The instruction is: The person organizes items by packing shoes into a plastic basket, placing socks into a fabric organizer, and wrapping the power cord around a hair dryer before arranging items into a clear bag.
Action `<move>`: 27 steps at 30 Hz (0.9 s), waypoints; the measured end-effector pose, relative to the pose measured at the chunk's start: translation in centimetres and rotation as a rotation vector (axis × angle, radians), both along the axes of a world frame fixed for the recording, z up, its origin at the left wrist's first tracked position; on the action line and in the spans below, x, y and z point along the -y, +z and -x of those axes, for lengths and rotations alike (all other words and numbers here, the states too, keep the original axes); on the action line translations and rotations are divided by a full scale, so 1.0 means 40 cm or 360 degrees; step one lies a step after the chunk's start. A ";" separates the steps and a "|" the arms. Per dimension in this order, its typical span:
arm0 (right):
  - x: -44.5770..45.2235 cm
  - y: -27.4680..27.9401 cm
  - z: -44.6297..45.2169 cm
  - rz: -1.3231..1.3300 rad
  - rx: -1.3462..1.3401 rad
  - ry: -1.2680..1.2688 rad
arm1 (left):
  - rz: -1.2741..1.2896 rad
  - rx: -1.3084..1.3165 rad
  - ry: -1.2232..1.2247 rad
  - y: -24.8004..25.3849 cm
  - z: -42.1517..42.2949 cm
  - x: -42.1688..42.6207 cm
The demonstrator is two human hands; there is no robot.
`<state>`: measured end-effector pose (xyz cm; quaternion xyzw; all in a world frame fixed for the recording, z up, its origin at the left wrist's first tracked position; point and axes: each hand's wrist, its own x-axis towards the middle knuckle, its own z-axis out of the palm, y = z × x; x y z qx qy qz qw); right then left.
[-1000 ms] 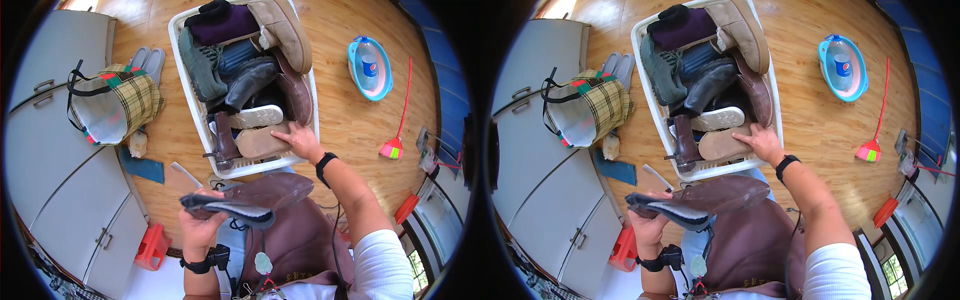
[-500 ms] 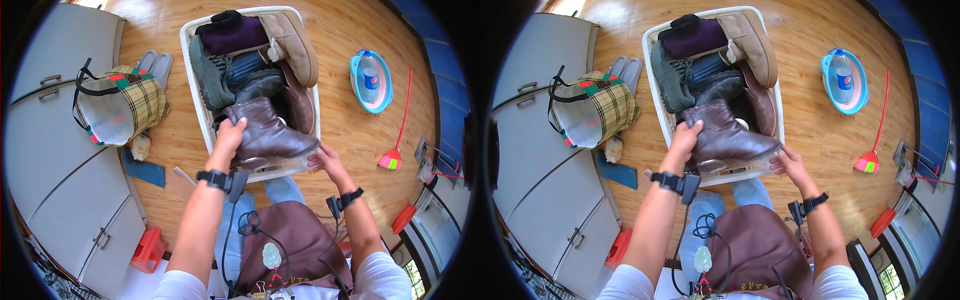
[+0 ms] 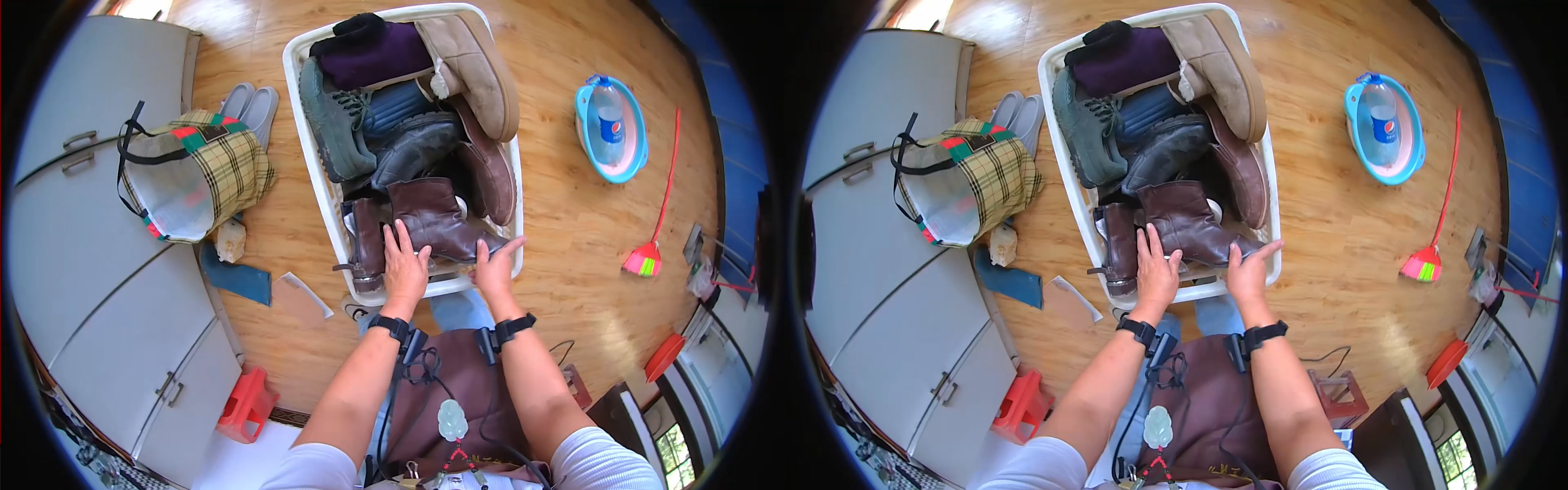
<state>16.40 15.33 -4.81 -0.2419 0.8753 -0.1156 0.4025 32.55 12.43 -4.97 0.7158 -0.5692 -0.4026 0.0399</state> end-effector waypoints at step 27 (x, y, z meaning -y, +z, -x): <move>-0.221 0.079 -0.003 -0.0061 0.0976 0.0814 | 0.0204 -0.0083 0.1318 0.477 -0.898 -0.580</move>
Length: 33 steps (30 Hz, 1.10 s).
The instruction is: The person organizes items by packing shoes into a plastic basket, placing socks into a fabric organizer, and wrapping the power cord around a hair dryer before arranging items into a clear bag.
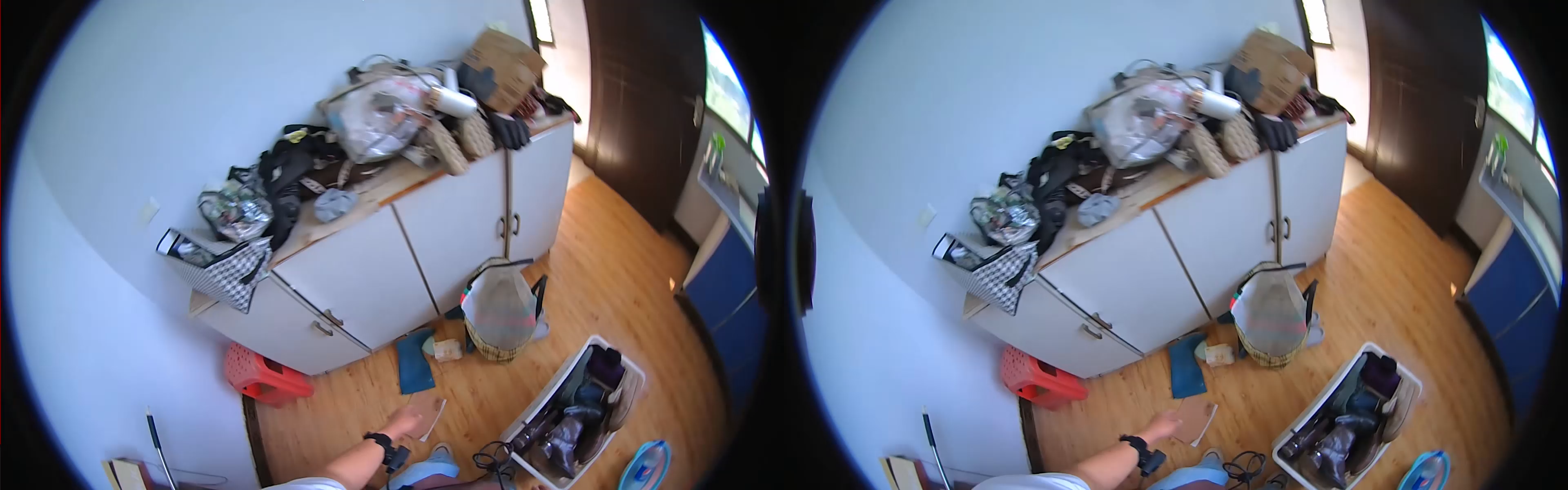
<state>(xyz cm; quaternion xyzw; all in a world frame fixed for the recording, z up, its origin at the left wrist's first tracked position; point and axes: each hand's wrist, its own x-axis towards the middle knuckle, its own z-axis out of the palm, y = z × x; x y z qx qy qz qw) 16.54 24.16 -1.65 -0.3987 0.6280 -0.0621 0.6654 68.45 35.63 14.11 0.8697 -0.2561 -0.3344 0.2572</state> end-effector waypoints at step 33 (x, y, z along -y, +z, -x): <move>0.462 0.529 -0.752 0.0752 -0.0541 0.1358 | 0.0918 -0.0824 0.1101 0.363 -0.317 -0.230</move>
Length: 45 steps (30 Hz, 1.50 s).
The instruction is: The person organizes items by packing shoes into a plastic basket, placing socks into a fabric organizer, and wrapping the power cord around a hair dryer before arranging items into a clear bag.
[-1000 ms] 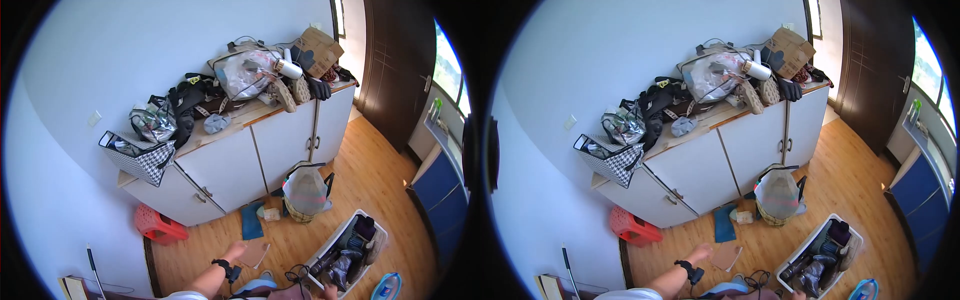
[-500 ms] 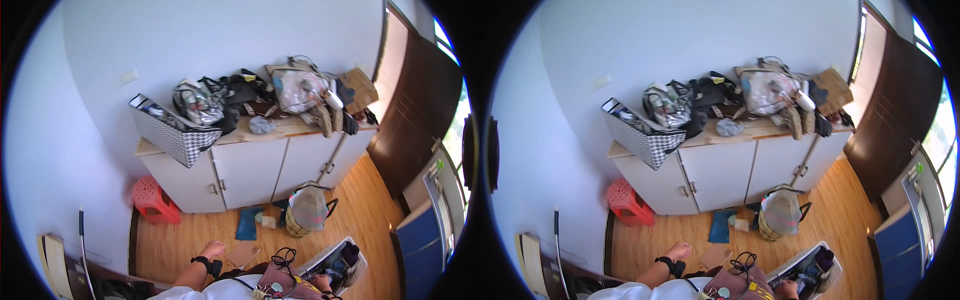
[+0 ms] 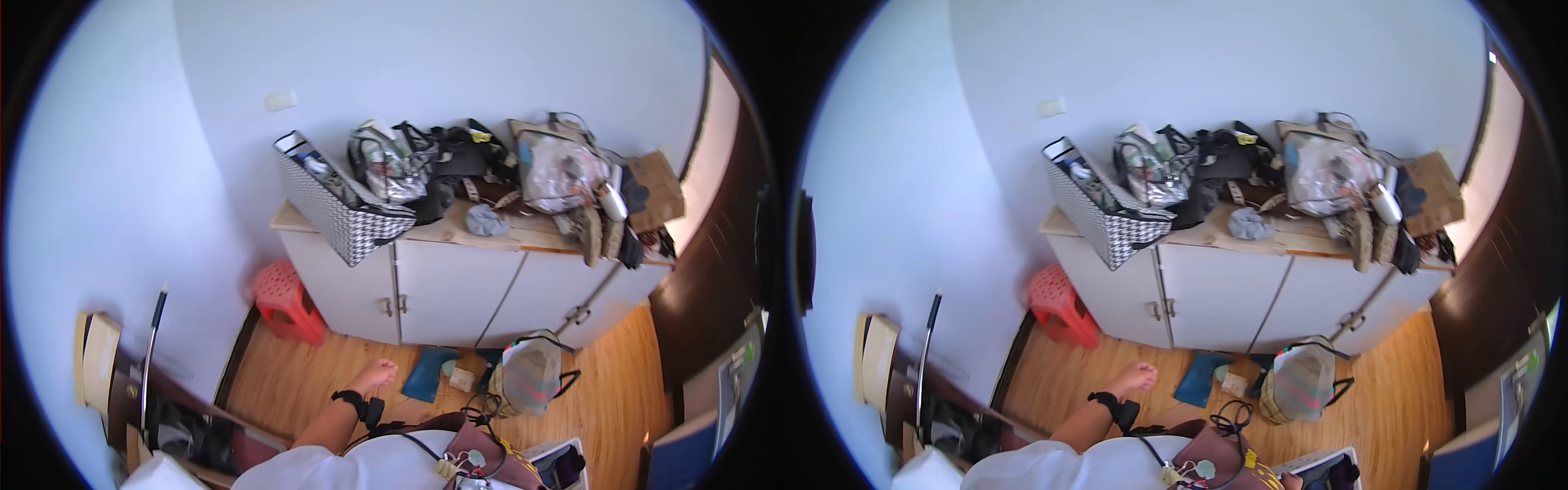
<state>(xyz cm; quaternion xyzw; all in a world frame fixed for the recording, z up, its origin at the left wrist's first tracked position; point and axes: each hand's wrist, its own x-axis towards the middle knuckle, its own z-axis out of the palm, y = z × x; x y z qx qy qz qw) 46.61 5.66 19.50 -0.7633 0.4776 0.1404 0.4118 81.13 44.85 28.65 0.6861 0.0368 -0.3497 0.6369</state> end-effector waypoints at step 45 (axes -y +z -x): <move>-0.372 0.641 -1.095 -0.0713 0.1013 0.1127 | -0.0907 0.1280 0.0625 0.637 -0.066 -0.367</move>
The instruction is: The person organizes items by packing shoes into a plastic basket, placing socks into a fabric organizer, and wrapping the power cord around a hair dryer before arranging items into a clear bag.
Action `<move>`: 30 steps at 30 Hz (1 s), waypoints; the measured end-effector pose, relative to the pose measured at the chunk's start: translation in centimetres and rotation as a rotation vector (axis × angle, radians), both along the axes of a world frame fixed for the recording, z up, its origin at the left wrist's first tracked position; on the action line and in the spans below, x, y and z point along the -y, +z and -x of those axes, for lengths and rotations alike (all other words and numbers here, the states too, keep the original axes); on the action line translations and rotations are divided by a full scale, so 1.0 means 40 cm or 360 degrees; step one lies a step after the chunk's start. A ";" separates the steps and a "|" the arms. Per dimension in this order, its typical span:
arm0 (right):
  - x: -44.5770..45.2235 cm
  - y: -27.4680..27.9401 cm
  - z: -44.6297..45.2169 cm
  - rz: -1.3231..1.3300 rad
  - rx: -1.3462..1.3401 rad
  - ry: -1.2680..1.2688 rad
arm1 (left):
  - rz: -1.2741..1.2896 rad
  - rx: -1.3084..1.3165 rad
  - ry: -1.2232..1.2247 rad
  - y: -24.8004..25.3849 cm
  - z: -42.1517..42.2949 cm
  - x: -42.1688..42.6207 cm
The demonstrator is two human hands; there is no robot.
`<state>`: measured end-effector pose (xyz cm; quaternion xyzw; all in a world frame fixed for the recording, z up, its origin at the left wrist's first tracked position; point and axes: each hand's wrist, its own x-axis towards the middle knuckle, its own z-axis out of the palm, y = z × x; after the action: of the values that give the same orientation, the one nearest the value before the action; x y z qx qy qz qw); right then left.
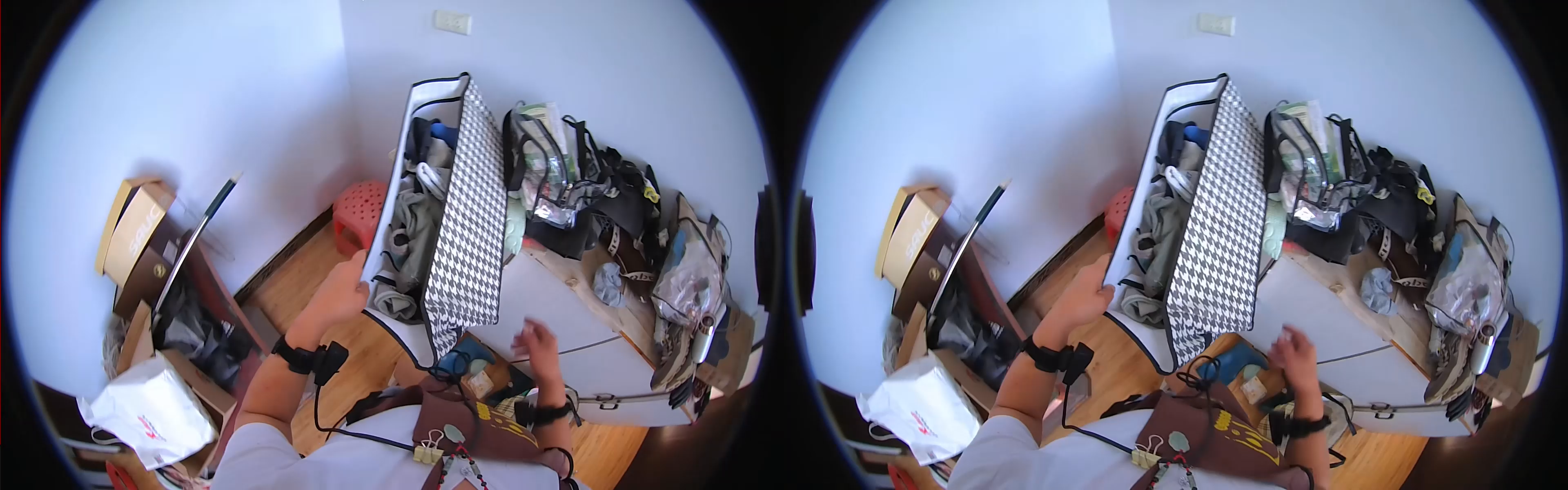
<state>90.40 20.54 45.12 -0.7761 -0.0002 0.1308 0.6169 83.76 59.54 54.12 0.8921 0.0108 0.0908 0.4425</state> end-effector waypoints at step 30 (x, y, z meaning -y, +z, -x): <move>-0.250 0.294 -0.233 0.0042 0.0855 0.0545 | -0.0200 0.0175 0.0952 -0.056 0.181 0.028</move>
<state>99.71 30.53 56.87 -0.7795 -0.2920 0.0230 0.5536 76.51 58.43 51.89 0.8687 0.2433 0.2656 0.3401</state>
